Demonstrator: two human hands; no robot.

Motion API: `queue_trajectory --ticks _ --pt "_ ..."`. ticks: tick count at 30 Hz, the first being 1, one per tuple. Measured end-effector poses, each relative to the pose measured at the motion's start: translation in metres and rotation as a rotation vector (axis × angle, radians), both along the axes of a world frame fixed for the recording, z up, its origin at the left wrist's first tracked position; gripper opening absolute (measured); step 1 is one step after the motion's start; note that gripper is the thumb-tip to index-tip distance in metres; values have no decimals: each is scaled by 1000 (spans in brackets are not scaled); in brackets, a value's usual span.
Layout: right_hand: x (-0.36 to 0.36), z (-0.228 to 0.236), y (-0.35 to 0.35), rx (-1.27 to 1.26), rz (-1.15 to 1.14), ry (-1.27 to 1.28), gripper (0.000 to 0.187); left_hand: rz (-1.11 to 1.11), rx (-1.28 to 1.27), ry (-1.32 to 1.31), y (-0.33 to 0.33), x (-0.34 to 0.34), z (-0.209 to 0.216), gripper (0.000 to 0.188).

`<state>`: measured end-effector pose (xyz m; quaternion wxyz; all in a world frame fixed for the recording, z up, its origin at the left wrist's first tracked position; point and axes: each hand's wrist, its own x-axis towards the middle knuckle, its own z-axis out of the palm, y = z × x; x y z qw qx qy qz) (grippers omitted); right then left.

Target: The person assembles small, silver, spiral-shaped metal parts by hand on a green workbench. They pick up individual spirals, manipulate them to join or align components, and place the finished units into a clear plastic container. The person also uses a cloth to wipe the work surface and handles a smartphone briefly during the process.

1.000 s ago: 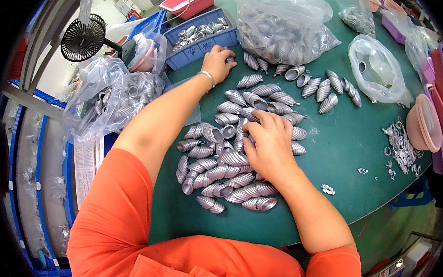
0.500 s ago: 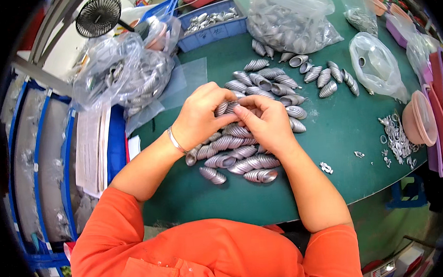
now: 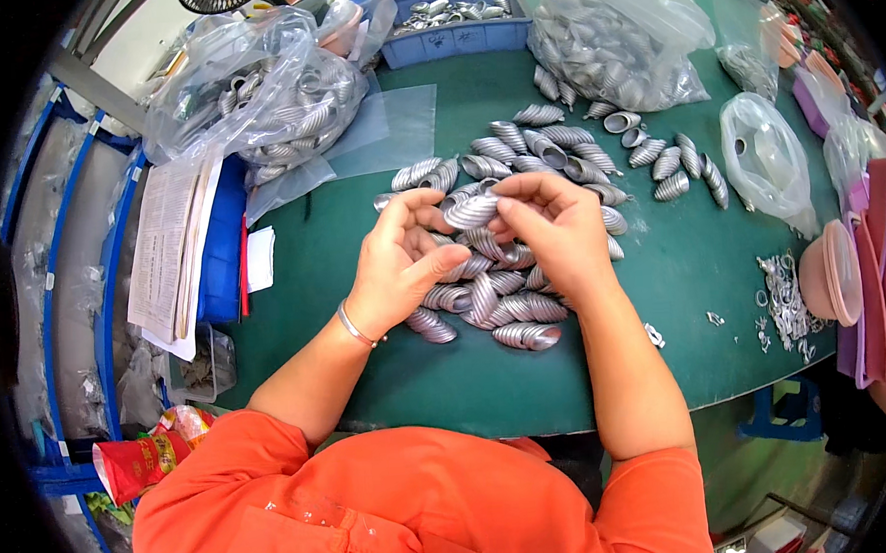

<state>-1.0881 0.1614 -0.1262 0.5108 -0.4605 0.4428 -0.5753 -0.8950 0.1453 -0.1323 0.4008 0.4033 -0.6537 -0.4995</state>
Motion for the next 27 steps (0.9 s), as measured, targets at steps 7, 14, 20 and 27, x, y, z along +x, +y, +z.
queue_trajectory --ticks 7,14,20,27 --pt "9 3 9 -75 107 -44 23 -50 -71 303 2 4 -4 31" --pt "12 -6 9 -264 290 -163 27 -58 -456 377 5 2 0 51" --pt "11 -10 9 -260 378 -238 26 -93 -570 219 8 12 4 67" --pt "11 -4 8 -144 383 -317 20 -60 -759 151 2 13 5 58"
